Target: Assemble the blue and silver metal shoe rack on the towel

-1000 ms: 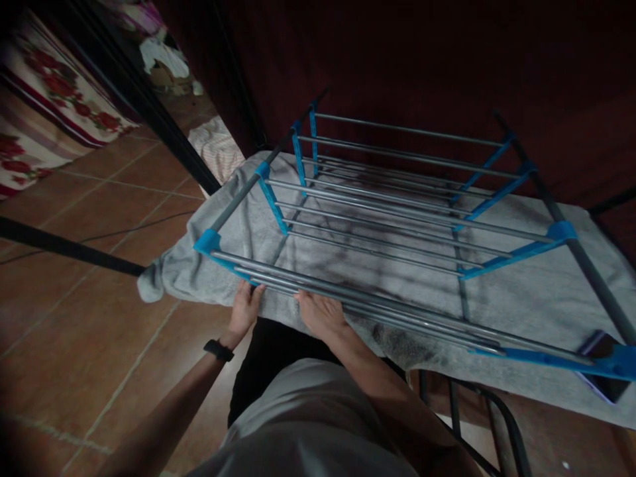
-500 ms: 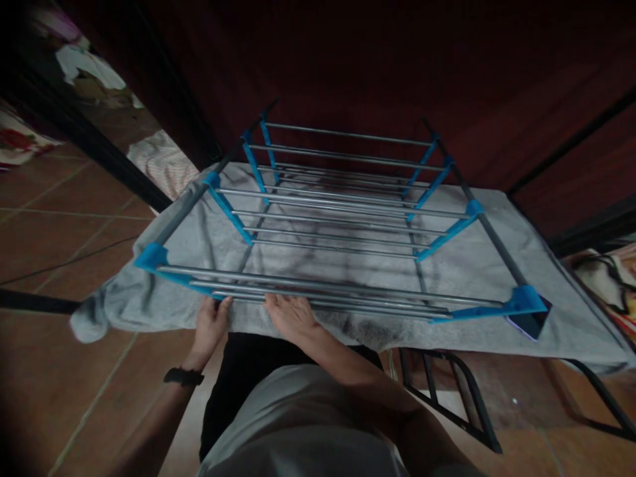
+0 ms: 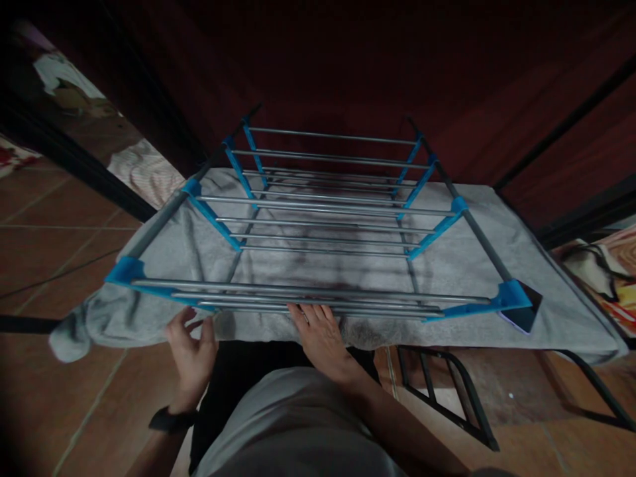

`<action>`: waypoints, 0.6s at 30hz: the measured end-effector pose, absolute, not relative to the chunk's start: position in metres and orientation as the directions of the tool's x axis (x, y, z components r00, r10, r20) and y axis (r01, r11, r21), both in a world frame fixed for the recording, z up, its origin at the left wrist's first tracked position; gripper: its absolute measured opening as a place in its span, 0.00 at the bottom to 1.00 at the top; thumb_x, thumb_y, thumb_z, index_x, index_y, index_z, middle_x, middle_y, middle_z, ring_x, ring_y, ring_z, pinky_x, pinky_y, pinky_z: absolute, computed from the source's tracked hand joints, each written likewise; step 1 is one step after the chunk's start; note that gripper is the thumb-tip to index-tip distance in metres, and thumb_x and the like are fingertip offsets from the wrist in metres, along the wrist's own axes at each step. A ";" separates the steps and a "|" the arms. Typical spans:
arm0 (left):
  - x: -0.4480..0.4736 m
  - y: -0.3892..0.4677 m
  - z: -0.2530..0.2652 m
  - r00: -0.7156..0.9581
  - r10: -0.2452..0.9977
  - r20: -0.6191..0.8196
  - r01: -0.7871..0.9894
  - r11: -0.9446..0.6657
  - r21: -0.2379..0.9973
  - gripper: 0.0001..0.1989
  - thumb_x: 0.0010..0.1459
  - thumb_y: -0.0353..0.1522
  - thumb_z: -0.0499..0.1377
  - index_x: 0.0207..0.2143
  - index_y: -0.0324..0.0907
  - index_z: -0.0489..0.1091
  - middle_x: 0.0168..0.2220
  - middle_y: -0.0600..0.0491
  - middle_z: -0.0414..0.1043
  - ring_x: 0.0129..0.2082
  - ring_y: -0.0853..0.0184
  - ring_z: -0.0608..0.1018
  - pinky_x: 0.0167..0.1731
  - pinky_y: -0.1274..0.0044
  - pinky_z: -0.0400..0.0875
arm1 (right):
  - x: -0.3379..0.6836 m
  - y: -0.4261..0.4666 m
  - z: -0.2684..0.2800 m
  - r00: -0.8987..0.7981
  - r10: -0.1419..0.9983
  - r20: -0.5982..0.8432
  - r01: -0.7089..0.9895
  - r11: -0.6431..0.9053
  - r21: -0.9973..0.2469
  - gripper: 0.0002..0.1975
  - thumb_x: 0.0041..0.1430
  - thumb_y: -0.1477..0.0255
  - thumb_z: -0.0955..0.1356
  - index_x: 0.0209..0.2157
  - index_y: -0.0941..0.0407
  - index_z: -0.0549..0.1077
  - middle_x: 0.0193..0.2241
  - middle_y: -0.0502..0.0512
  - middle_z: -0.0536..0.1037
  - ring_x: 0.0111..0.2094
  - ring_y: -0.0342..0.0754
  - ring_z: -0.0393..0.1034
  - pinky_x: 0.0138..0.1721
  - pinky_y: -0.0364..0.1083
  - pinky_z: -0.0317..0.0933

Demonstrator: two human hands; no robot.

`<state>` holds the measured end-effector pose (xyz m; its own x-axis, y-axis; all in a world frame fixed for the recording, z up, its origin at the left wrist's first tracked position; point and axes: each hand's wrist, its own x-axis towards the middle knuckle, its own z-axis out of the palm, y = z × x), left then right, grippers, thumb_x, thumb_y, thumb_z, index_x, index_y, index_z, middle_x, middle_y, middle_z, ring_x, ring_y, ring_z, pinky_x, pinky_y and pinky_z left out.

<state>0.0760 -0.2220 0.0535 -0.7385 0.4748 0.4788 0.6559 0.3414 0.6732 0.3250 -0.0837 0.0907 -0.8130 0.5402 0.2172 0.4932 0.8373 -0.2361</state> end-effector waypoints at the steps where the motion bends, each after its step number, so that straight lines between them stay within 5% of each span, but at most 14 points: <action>1: 0.081 -0.224 0.059 -0.711 0.469 0.523 0.694 0.354 0.627 0.23 0.61 0.36 0.57 0.57 0.41 0.60 0.53 0.41 0.63 0.54 0.55 0.67 0.50 0.61 0.69 | 0.328 -0.084 0.090 -0.809 0.544 0.223 0.498 0.835 -0.233 0.25 0.66 0.78 0.60 0.64 0.55 0.59 0.57 0.59 0.70 0.57 0.51 0.62 0.60 0.53 0.51; 5: 0.095 -0.231 0.077 -0.497 0.583 0.643 0.867 0.295 0.402 0.18 0.61 0.29 0.56 0.54 0.42 0.64 0.48 0.43 0.67 0.53 0.54 0.68 0.54 0.59 0.64 | 0.332 -0.082 0.090 -0.811 0.536 0.233 0.489 0.841 -0.232 0.24 0.67 0.77 0.60 0.63 0.56 0.60 0.57 0.60 0.70 0.57 0.51 0.61 0.60 0.53 0.51; 10: 0.122 -0.216 0.097 -0.078 0.811 0.580 0.981 -0.041 0.190 0.20 0.60 0.22 0.54 0.53 0.45 0.67 0.48 0.46 0.70 0.49 0.60 0.73 0.48 0.68 0.70 | 0.329 -0.079 0.092 -0.811 0.532 0.243 0.484 0.844 -0.233 0.22 0.66 0.76 0.61 0.61 0.56 0.62 0.55 0.61 0.71 0.57 0.52 0.61 0.58 0.54 0.53; 18: 0.172 -0.154 0.122 0.241 0.869 0.432 0.953 -0.296 0.064 0.18 0.63 0.25 0.54 0.55 0.41 0.67 0.53 0.45 0.72 0.58 0.60 0.69 0.58 0.65 0.64 | 0.329 -0.077 0.087 -0.830 0.511 0.223 0.479 0.858 -0.185 0.18 0.64 0.78 0.61 0.55 0.59 0.69 0.50 0.64 0.73 0.53 0.55 0.62 0.58 0.56 0.54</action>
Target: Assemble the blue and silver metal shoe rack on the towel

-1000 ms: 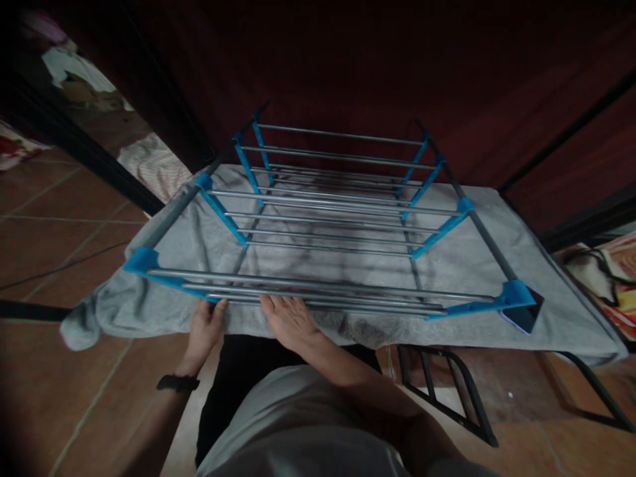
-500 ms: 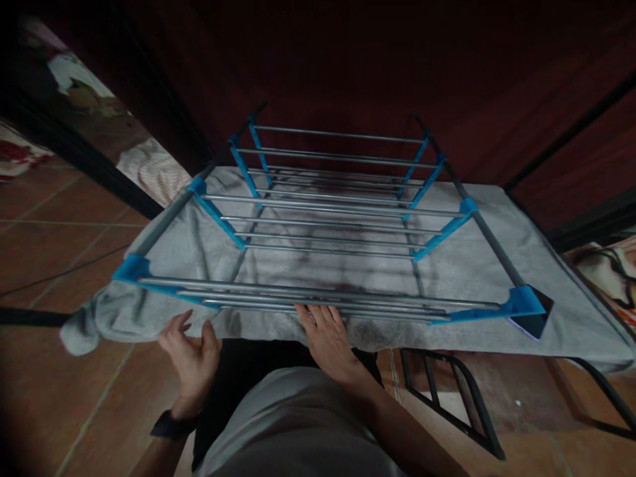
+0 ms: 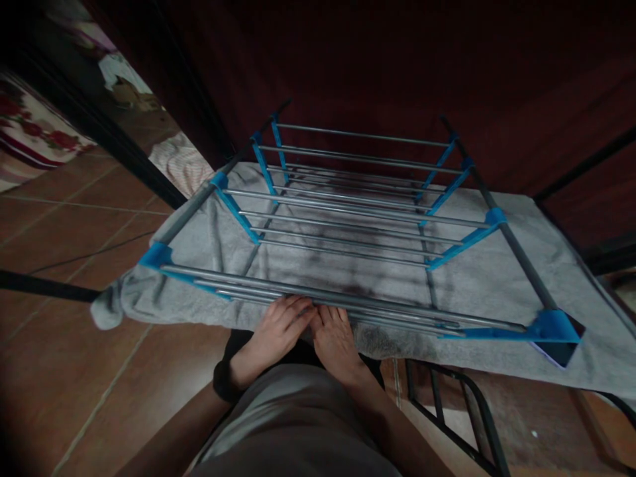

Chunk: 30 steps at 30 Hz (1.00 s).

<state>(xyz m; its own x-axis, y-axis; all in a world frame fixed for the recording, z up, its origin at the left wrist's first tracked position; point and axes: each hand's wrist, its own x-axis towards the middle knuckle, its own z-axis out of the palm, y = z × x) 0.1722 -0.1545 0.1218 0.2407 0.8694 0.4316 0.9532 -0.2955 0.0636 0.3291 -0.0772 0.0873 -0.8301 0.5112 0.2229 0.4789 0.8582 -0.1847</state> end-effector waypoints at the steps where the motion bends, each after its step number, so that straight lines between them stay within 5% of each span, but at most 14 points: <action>1: 0.175 -0.149 0.125 0.275 0.872 0.405 0.946 -0.321 0.050 0.18 0.63 0.25 0.54 0.54 0.41 0.68 0.54 0.45 0.71 0.58 0.60 0.69 0.58 0.65 0.64 | 0.330 -0.077 0.085 -0.836 0.505 0.212 0.475 0.862 -0.177 0.17 0.64 0.78 0.61 0.53 0.60 0.70 0.49 0.64 0.73 0.52 0.55 0.63 0.57 0.56 0.55; 15: 0.185 -0.116 0.150 0.401 0.899 0.174 0.913 -0.408 0.004 0.21 0.64 0.25 0.51 0.59 0.40 0.61 0.48 0.46 0.73 0.46 0.64 0.75 0.46 0.72 0.68 | 0.333 -0.075 0.083 -0.860 0.504 0.079 0.484 0.855 -0.185 0.17 0.63 0.79 0.60 0.50 0.60 0.74 0.47 0.66 0.75 0.50 0.58 0.63 0.53 0.57 0.54; 30: 0.189 -0.105 0.147 0.426 0.895 0.133 0.901 -0.433 0.024 0.20 0.66 0.24 0.49 0.58 0.40 0.62 0.49 0.47 0.74 0.46 0.65 0.77 0.43 0.74 0.68 | 0.365 -0.072 0.086 -0.824 0.530 0.203 0.502 0.847 -0.173 0.17 0.65 0.77 0.61 0.53 0.59 0.71 0.50 0.63 0.72 0.54 0.55 0.61 0.60 0.55 0.51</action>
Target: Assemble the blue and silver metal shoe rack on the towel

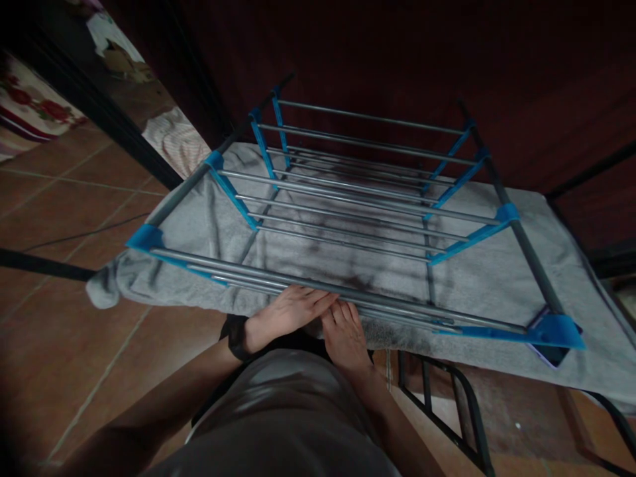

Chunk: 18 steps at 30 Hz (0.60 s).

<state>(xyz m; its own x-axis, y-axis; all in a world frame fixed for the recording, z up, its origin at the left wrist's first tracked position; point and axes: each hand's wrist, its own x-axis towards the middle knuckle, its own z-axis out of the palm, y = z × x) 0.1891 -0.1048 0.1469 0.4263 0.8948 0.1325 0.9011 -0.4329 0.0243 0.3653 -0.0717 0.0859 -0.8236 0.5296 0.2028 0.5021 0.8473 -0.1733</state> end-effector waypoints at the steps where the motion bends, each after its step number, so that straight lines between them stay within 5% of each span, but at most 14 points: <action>1: 0.189 -0.104 0.147 0.424 0.897 0.122 0.902 -0.430 0.031 0.19 0.65 0.25 0.49 0.58 0.40 0.62 0.49 0.47 0.75 0.46 0.65 0.77 0.43 0.74 0.68 | 0.368 -0.071 0.086 -0.822 0.532 0.205 0.503 0.846 -0.177 0.17 0.65 0.77 0.60 0.53 0.59 0.71 0.50 0.62 0.72 0.55 0.55 0.61 0.60 0.55 0.51; 18: 0.196 -0.095 0.143 0.380 0.917 0.122 0.922 -0.386 0.025 0.24 0.59 0.19 0.54 0.56 0.43 0.66 0.49 0.49 0.76 0.42 0.64 0.80 0.39 0.74 0.73 | 0.393 -0.063 0.085 -0.706 0.629 0.325 0.539 0.775 -0.329 0.23 0.62 0.78 0.62 0.59 0.54 0.67 0.53 0.62 0.69 0.57 0.55 0.58 0.63 0.58 0.49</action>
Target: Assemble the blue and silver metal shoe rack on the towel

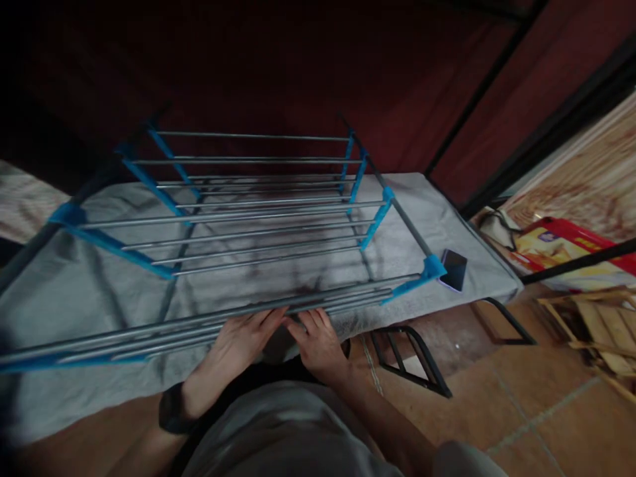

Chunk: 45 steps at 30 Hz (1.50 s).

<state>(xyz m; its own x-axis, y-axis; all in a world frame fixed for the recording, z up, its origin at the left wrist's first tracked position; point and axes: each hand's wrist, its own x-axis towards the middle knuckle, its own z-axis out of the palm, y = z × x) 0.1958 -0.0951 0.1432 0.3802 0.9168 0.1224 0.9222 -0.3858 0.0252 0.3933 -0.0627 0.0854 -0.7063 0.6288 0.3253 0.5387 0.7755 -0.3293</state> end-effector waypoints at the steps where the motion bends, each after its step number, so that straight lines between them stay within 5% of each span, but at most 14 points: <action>1: 0.195 -0.094 0.141 0.388 0.909 0.151 0.919 -0.394 0.014 0.23 0.59 0.20 0.54 0.56 0.43 0.67 0.49 0.49 0.76 0.41 0.64 0.80 0.39 0.74 0.73 | 0.396 -0.061 0.085 -0.689 0.644 0.333 0.546 0.763 -0.346 0.23 0.62 0.78 0.62 0.59 0.55 0.67 0.54 0.61 0.69 0.58 0.56 0.57 0.63 0.58 0.49; 7: 0.195 -0.089 0.135 0.392 0.884 0.255 0.915 -0.403 -0.009 0.16 0.62 0.26 0.55 0.52 0.43 0.71 0.44 0.48 0.79 0.34 0.63 0.81 0.34 0.73 0.74 | 0.413 -0.054 0.083 -0.606 0.701 0.376 0.559 0.712 -0.425 0.24 0.63 0.78 0.61 0.60 0.55 0.65 0.51 0.61 0.72 0.54 0.55 0.61 0.60 0.59 0.54; 22: 0.200 -0.084 0.137 0.393 0.894 0.216 0.919 -0.385 -0.079 0.17 0.63 0.24 0.53 0.52 0.42 0.71 0.42 0.49 0.79 0.32 0.63 0.81 0.34 0.73 0.73 | 0.444 -0.049 0.077 -0.401 0.767 0.501 0.526 0.641 -0.560 0.22 0.64 0.79 0.58 0.56 0.52 0.69 0.50 0.56 0.75 0.54 0.50 0.66 0.62 0.59 0.52; 27: 0.203 -0.082 0.138 0.375 0.900 0.221 0.927 -0.369 -0.070 0.15 0.65 0.31 0.53 0.53 0.44 0.71 0.41 0.48 0.79 0.32 0.63 0.81 0.33 0.73 0.73 | 0.455 -0.048 0.077 -0.249 0.821 0.513 0.545 0.557 -0.627 0.18 0.65 0.78 0.58 0.49 0.51 0.73 0.46 0.56 0.76 0.50 0.51 0.68 0.52 0.56 0.60; 35: 0.203 -0.081 0.137 0.361 0.921 0.144 0.933 -0.357 -0.054 0.18 0.64 0.26 0.52 0.53 0.43 0.71 0.42 0.48 0.79 0.34 0.63 0.81 0.36 0.74 0.74 | 0.470 -0.039 0.071 0.012 0.885 0.466 0.479 0.404 -0.779 0.14 0.62 0.76 0.59 0.41 0.53 0.74 0.38 0.56 0.73 0.43 0.51 0.68 0.45 0.51 0.64; 45: 0.224 -0.072 0.137 0.388 0.914 0.123 0.922 -0.384 -0.051 0.18 0.66 0.28 0.50 0.55 0.43 0.69 0.44 0.47 0.79 0.35 0.63 0.82 0.36 0.74 0.74 | 0.475 -0.036 0.070 0.010 0.867 0.497 0.642 0.376 -0.668 0.16 0.60 0.78 0.59 0.43 0.53 0.74 0.45 0.57 0.73 0.49 0.53 0.66 0.52 0.55 0.57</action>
